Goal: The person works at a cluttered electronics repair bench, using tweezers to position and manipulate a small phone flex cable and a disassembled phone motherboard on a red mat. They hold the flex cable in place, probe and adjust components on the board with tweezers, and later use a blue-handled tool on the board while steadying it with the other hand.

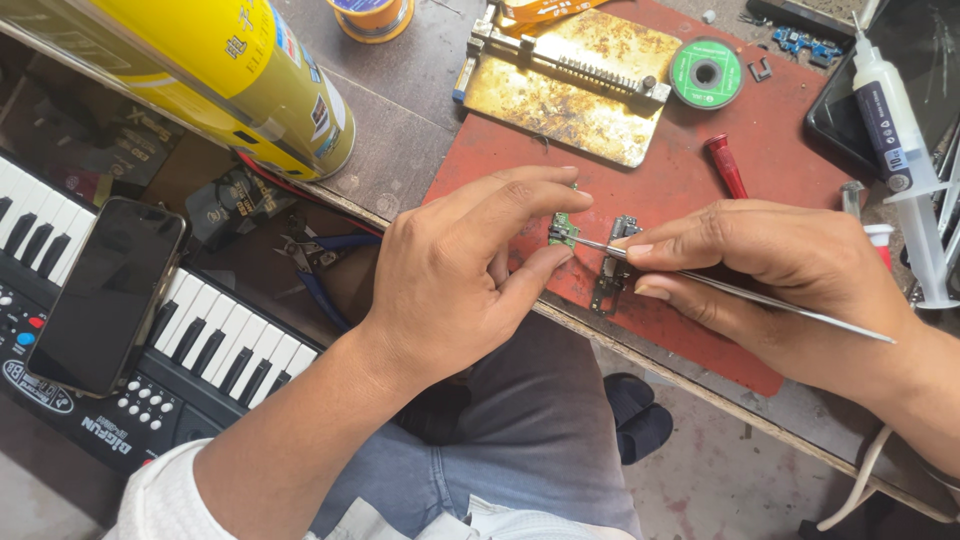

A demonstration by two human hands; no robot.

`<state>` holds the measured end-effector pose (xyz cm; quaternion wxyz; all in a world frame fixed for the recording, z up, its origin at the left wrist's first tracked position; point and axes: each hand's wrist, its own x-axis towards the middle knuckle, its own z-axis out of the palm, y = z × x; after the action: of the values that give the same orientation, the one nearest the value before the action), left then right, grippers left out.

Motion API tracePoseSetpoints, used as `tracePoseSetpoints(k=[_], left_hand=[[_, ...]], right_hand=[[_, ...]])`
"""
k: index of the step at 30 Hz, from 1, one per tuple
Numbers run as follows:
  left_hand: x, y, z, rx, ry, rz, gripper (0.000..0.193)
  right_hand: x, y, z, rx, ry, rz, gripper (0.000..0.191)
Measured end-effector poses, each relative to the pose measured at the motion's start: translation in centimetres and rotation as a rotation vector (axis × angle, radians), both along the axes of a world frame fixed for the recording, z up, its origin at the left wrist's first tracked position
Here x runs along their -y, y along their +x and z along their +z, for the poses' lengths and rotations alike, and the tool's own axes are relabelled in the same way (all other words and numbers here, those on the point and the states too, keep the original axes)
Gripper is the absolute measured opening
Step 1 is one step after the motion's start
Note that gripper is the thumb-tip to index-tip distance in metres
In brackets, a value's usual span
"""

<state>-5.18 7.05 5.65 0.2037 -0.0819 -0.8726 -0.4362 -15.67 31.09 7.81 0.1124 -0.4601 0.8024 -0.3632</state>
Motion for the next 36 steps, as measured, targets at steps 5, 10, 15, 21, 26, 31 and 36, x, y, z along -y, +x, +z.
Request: tracePoseSetpoints(k=[5, 10, 15, 21, 26, 31, 36], left_hand=[[0.1, 0.0, 0.1, -0.011, -0.014, 0.001, 0.031], [0.2, -0.1, 0.0, 0.002, -0.002, -0.006, 0.032], [0.2, 0.0, 0.0, -0.007, -0.005, -0.008, 0.033], [0.2, 0.0, 0.0, -0.014, -0.008, -0.011, 0.034], [0.2, 0.0, 0.0, -0.007, -0.001, -0.010, 0.034], [0.3, 0.1, -0.1, -0.016, 0.011, -0.024, 0.044], [0.3, 0.2, -0.2, -0.010, 0.023, -0.025, 0.049]], right_hand=[[0.0, -0.1, 0.0, -0.005, 0.009, -0.017, 0.026], [0.0, 0.0, -0.3, -0.014, -0.008, -0.037, 0.027], [-0.1, 0.0, -0.3, 0.027, -0.014, -0.049, 0.025], [-0.1, -0.1, -0.4, -0.004, -0.023, -0.015, 0.026], [-0.3, 0.0, -0.5, 0.047, -0.087, -0.076, 0.024], [-0.1, 0.1, 0.0, -0.006, -0.129, -0.110, 0.021], [0.2, -0.1, 0.8, -0.114, -0.016, -0.171, 0.018]])
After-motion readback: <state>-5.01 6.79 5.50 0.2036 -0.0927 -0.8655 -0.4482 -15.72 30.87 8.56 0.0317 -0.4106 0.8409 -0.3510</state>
